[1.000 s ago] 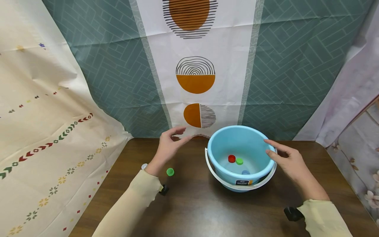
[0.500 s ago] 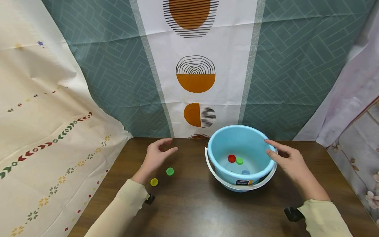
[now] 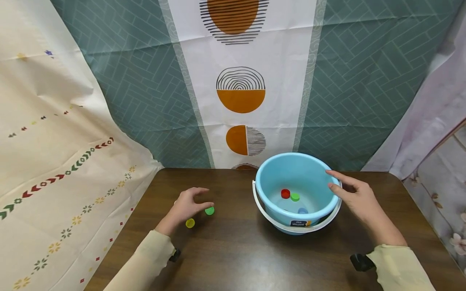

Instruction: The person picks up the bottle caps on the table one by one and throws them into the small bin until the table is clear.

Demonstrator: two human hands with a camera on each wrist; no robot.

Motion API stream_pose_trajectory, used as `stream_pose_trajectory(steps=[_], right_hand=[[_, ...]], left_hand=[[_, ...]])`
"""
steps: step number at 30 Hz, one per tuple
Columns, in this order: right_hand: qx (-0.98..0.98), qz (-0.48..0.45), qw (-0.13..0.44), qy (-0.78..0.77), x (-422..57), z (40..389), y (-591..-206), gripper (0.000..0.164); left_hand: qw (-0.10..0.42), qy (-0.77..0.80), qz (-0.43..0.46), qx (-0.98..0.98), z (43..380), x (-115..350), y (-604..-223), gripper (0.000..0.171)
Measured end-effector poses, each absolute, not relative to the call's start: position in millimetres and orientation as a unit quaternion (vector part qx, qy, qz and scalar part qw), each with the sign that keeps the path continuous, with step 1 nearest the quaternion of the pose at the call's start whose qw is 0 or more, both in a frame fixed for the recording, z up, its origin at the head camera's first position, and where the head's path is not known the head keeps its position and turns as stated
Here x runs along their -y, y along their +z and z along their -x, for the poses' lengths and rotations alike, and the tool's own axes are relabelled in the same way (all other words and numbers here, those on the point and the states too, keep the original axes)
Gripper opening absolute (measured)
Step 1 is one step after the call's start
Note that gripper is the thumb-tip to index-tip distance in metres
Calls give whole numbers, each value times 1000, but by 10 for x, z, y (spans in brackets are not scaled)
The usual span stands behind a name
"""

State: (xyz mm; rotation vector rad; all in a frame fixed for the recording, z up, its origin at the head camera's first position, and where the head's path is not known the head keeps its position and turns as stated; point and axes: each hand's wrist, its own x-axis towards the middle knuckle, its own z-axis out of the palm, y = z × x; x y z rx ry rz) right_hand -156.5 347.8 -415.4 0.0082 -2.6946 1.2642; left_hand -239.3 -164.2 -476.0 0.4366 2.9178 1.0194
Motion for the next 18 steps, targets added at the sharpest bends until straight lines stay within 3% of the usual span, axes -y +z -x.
stream_pose_trajectory(steps=[5, 18], right_hand=[[902, -4, 82, 424, -3485, 1574, -4159, 46], [900, -1, 85, 427, -3496, 1591, -4174, 47]], left_hand=[[41, 298, -163, -940, 2383, 1650, -4818, 69], [73, 244, -184, -949, 2422, 1666, -4929, 68]])
